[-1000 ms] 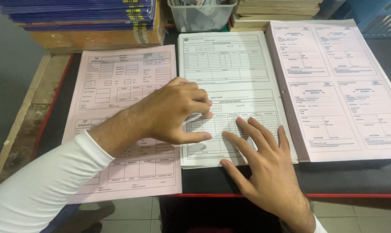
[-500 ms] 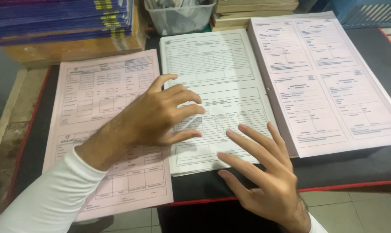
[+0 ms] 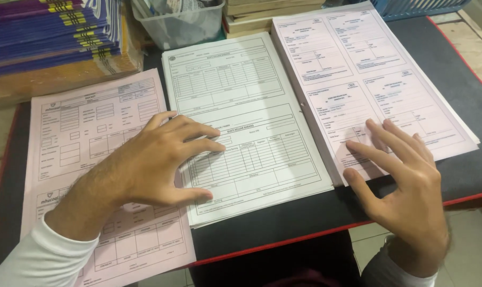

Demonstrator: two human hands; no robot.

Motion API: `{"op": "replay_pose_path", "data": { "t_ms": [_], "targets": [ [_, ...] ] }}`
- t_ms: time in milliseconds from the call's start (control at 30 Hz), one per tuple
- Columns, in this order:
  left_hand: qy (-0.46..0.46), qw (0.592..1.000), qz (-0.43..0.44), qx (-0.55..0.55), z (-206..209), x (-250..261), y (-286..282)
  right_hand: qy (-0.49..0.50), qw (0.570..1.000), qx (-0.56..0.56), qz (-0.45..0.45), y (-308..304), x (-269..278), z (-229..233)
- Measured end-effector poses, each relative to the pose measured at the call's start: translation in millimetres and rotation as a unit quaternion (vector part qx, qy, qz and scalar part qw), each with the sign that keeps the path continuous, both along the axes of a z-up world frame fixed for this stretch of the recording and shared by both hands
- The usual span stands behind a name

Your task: Sorting and organizing stacks of printed forms on a desk

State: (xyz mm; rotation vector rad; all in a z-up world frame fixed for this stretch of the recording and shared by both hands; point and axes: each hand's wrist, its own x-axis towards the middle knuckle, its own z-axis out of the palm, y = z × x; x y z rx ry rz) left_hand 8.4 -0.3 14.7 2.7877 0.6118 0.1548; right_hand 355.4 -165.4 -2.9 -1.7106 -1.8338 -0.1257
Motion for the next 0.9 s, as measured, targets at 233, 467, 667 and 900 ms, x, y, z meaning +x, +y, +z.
{"op": "replay_pose_path", "data": {
  "t_ms": [233, 467, 667, 900],
  "targets": [
    [-0.036, 0.999, -0.002, 0.031, 3.5, -1.5, 1.9, 0.014, 1.0, -0.008, -0.022, 3.6, -3.1, 3.5],
    [-0.106, 0.983, 0.072, 0.131, 19.5, -11.0, 5.7, 0.057, 0.993, 0.1, -0.01, -2.0, -7.2, 11.5],
    [-0.156, 0.968, 0.159, 0.119, 36.9, -22.4, 4.9, 0.037, 0.984, 0.169, 0.043, -4.5, -25.5, 13.6],
    [-0.181, 0.895, 0.352, -0.205, 56.5, -11.9, 1.5, 0.002, 0.96, 0.16, 0.23, 5.0, -86.0, 24.4]
  ]
}}
